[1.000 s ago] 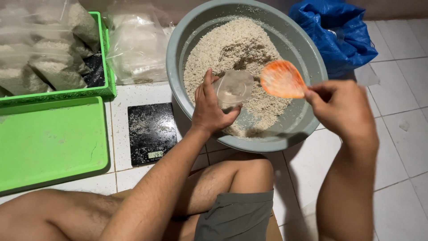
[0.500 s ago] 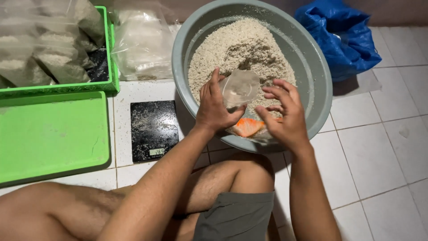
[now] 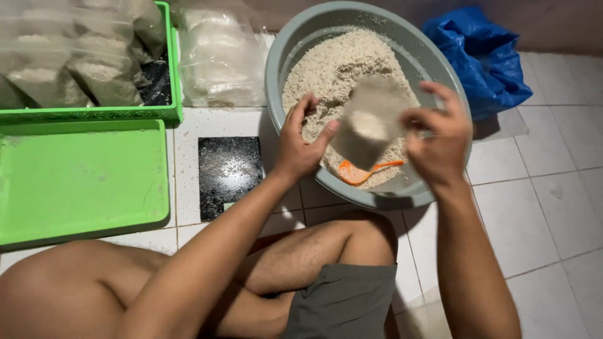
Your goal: Packaging grains into small plastic bags by scooping from a large basin, weighing on a digital scale, and organizing them in a tray.
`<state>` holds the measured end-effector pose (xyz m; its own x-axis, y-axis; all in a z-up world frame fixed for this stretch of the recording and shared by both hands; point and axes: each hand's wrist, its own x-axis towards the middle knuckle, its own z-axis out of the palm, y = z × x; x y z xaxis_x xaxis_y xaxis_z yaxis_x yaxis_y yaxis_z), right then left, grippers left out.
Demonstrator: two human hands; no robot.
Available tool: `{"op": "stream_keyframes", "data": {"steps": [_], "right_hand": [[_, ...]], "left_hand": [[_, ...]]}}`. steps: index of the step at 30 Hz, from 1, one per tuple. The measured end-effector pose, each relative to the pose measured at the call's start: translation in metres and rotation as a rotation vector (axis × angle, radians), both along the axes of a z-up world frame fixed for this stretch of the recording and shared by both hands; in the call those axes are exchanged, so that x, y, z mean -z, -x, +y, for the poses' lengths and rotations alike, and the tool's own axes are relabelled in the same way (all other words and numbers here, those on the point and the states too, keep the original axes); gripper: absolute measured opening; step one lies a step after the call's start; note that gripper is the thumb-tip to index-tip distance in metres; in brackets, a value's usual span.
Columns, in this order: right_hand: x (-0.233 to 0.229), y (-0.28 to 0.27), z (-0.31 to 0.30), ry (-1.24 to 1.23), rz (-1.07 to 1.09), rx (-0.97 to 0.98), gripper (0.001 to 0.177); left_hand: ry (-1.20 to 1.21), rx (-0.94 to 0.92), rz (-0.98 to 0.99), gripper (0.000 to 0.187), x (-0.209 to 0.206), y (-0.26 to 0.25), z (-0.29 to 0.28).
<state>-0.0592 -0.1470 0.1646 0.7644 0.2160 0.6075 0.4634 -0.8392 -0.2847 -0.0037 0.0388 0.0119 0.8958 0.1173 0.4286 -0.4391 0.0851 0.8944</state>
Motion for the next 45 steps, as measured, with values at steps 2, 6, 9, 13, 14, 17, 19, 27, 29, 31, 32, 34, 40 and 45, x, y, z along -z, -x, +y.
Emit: {"op": "stream_keyframes", "data": {"steps": [2, 6, 9, 13, 14, 17, 19, 27, 29, 31, 32, 34, 40, 45], "right_hand": [[-0.026, 0.018, 0.021, 0.110, -0.044, 0.067, 0.019], [-0.052, 0.036, 0.050, 0.156, -0.097, 0.013, 0.019], [-0.060, 0.049, 0.068, 0.033, -0.148, -0.041, 0.023], [-0.035, 0.043, 0.101, -0.151, -0.066, -0.116, 0.023], [-0.023, 0.040, 0.113, -0.170, -0.064, -0.164, 0.024], [0.033, 0.025, 0.139, -0.243, -0.101, -0.262, 0.021], [0.073, 0.020, 0.151, -0.297, -0.138, -0.308, 0.018], [0.147, 0.027, 0.176, -0.185, 0.070, -0.181, 0.012], [0.140, 0.028, 0.176, -0.183, 0.066, -0.185, 0.018], [0.138, 0.028, 0.175, -0.184, 0.058, -0.186, 0.025], [0.140, 0.029, 0.176, -0.196, 0.061, -0.194, 0.028], [0.141, 0.029, 0.175, -0.209, 0.066, -0.201, 0.030], [0.145, 0.028, 0.162, -0.284, 0.254, -0.172, 0.052], [0.159, 0.030, 0.149, -0.049, 0.171, -0.059, 0.050]], "left_hand": [[-0.084, 0.112, 0.005, 0.057, -0.027, 0.002, 0.026], [-0.093, 0.284, -0.040, 0.043, -0.091, 0.012, 0.064], [-0.106, 0.302, -0.126, 0.034, -0.136, 0.024, 0.097], [-0.205, 0.146, -0.253, 0.009, -0.150, 0.046, 0.150], [-0.319, 0.135, -0.239, 0.009, -0.142, 0.048, 0.163], [-0.454, 0.109, -0.169, 0.009, -0.101, 0.054, 0.195], [-0.476, 0.096, -0.114, 0.010, -0.067, 0.060, 0.209], [-0.863, 0.276, 0.239, 0.007, 0.001, 0.060, 0.217], [-0.918, 0.272, 0.194, 0.007, 0.003, 0.057, 0.220], [-0.976, 0.269, 0.146, 0.008, -0.001, 0.055, 0.222], [-0.985, 0.288, 0.154, 0.011, -0.006, 0.056, 0.224], [-0.997, 0.307, 0.164, 0.014, -0.014, 0.057, 0.227], [-0.965, 0.341, 0.184, 0.025, -0.028, 0.057, 0.228], [-1.047, 0.365, 0.449, 0.022, -0.017, 0.047, 0.236]]}}
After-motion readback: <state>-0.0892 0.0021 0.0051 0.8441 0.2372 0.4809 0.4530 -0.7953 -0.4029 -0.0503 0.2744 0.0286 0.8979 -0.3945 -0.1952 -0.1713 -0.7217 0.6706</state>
